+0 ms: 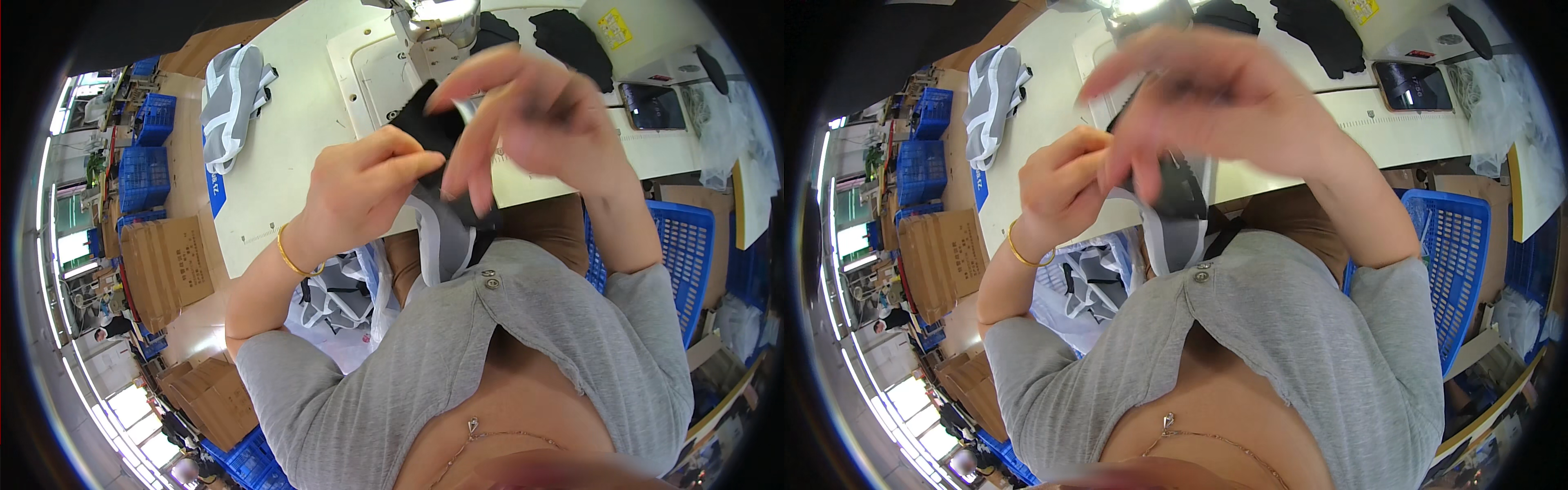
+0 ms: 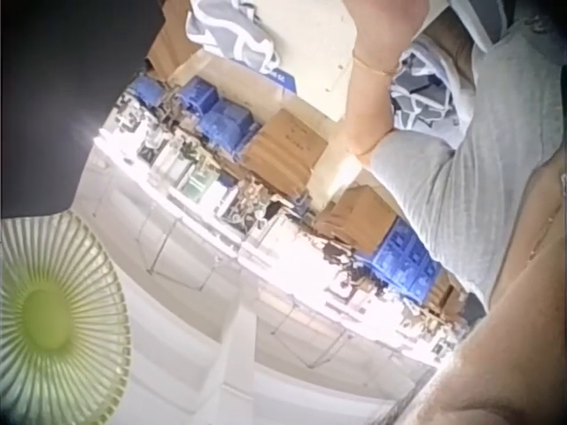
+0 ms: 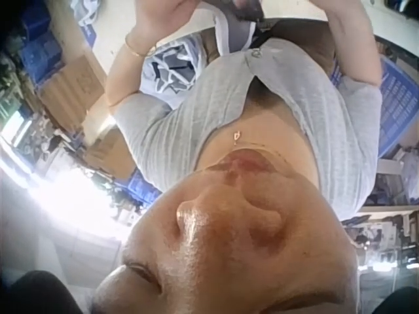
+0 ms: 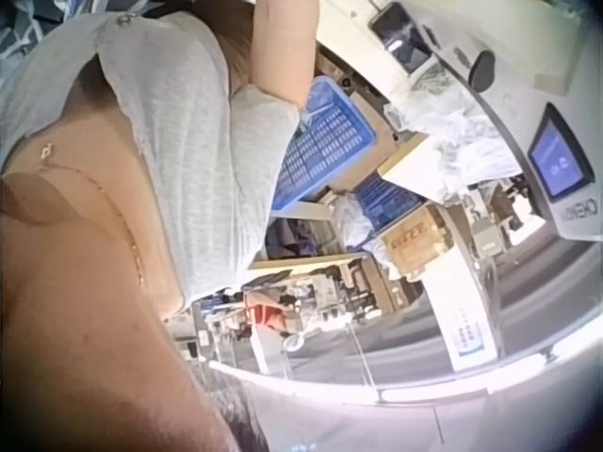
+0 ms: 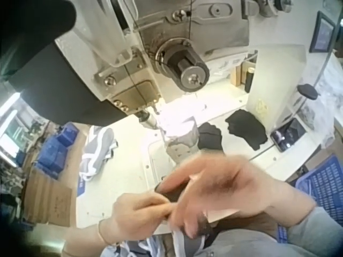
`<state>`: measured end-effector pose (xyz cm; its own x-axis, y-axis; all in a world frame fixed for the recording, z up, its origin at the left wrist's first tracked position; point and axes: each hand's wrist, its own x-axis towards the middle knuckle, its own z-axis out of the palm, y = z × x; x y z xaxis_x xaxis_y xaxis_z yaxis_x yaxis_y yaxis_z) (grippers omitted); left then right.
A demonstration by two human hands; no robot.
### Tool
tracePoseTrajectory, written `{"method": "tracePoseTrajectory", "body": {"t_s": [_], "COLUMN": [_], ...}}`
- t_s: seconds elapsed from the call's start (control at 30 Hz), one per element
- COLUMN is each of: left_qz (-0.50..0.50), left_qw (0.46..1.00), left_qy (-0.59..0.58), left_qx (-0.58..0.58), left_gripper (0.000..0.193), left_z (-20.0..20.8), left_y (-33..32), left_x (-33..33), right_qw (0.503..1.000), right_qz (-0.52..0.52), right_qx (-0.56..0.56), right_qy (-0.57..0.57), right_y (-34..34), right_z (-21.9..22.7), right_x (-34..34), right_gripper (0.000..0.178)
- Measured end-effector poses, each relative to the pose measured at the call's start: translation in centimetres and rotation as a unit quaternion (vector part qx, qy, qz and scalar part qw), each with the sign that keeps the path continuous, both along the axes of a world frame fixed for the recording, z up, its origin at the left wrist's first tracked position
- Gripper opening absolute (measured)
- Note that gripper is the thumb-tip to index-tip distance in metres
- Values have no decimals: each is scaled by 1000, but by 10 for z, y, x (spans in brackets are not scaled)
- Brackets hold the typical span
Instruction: The recorder uses an industrial sewing machine to stitch together components of a grey and white athletic shoe.
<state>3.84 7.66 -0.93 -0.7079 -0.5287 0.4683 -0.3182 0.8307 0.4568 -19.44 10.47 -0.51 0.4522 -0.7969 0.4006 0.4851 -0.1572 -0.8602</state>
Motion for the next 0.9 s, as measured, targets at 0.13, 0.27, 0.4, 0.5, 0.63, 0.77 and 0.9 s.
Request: {"method": "tracePoseTrajectory", "body": {"t_s": [0.13,0.27,0.4,0.5,0.63,0.77,0.9], "left_qz": [-97,-131,-110,-111,-90,-16,-61], "left_qw": [987,962,968,977,989,926,975], "left_qy": [-21,7,16,42,32,82,-80], "left_qx": [-125,-240,-223,-177,-109,368,198], "left_gripper": [28,26,28,34,32,15,13], "left_z": [14,8,10,9,6,18,25], "left_y": [-5,-11,-13,-16,-14,-21,-30], "left_x": [5,6,12,11,10,6,2], "right_qw": [962,913,916,924,905,869,852], "right_qz": [-151,-87,-59,-88,-115,-169,-191], "right_qx": [-122,-233,-248,-229,-244,-281,-295], "right_qy": [192,324,310,294,330,371,389], "right_y": [-14,-15,-18,-15,-15,-14,-11], "right_z": [-33,-32,-34,-35,-34,-35,-34], "right_x": [1,4,0,5,2,1,6], "right_gripper": [20,18,12,12,15,18,17]}}
